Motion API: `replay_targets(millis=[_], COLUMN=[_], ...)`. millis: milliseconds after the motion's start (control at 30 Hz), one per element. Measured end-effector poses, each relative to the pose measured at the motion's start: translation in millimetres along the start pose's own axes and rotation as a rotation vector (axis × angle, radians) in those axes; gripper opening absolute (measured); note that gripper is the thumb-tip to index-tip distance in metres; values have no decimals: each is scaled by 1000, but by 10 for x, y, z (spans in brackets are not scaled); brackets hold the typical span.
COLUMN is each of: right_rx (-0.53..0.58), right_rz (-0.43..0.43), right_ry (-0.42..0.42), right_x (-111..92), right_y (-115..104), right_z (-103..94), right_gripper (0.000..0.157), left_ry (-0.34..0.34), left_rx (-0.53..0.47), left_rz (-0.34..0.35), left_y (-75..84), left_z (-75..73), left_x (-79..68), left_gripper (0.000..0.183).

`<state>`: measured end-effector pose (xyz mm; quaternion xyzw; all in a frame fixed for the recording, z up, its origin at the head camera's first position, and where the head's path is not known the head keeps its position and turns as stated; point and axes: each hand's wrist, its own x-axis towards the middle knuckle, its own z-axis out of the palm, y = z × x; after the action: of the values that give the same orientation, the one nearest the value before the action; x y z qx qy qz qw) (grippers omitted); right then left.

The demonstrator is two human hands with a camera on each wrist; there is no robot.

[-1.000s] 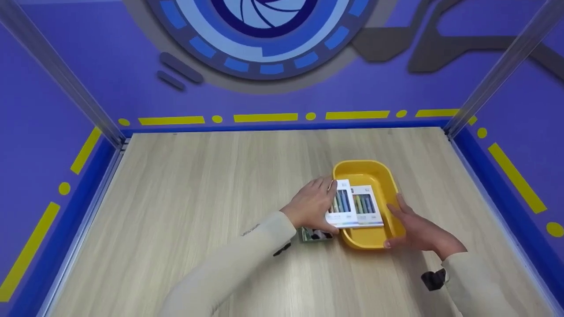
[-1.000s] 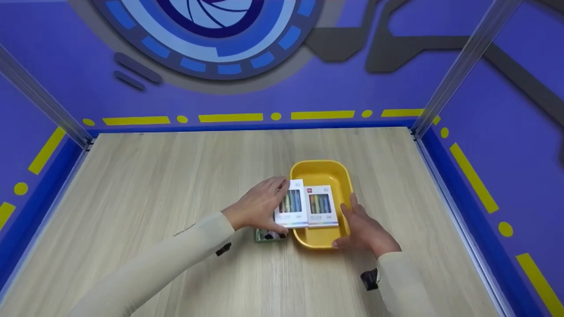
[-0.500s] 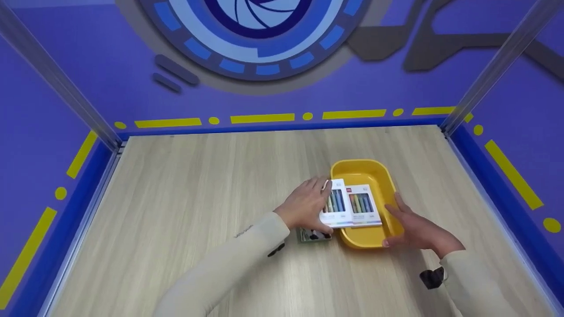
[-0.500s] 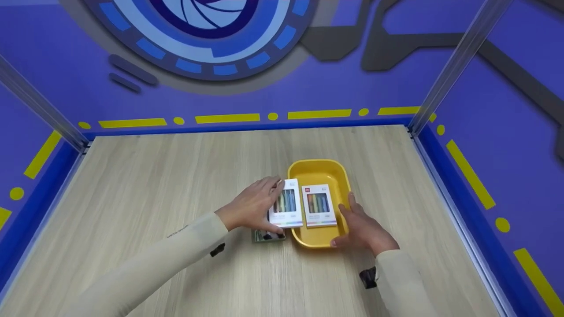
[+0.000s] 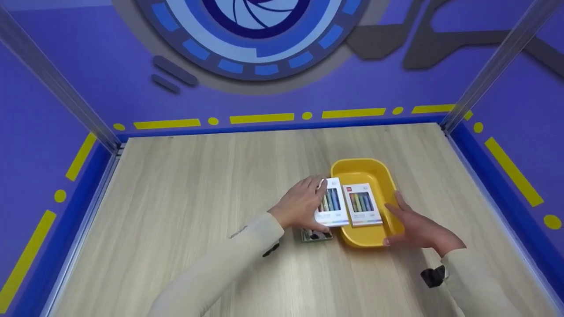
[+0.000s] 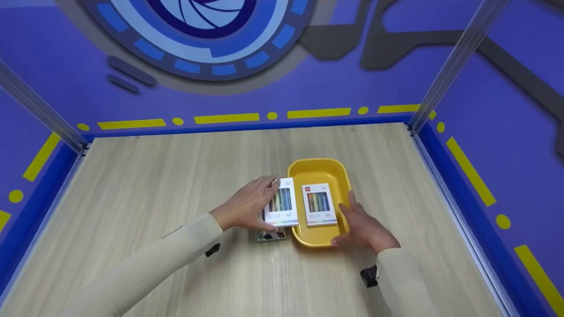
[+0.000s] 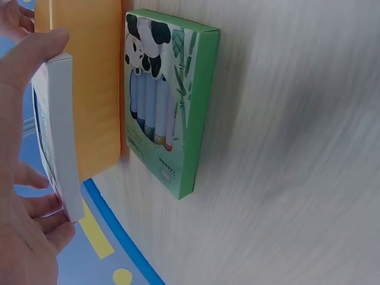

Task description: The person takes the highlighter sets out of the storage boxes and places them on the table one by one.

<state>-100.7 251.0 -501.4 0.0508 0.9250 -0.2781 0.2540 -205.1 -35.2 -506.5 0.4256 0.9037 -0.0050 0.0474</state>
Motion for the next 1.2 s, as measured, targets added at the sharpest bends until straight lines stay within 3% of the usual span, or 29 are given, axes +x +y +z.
replay_targets(millis=[733,1200], right_rx=[-34,-42], right_rz=[-35,-7], right_ry=[0,-4], right_x=[25,15], right_y=[-12,35], right_z=[-25,-26], right_gripper=[107,107], left_ry=[37,10], left_rx=[-40,-53], left_rz=[9,-6], left_y=[-103,-136], left_z=[25,62], left_x=[-57,-106], left_gripper=[121,120])
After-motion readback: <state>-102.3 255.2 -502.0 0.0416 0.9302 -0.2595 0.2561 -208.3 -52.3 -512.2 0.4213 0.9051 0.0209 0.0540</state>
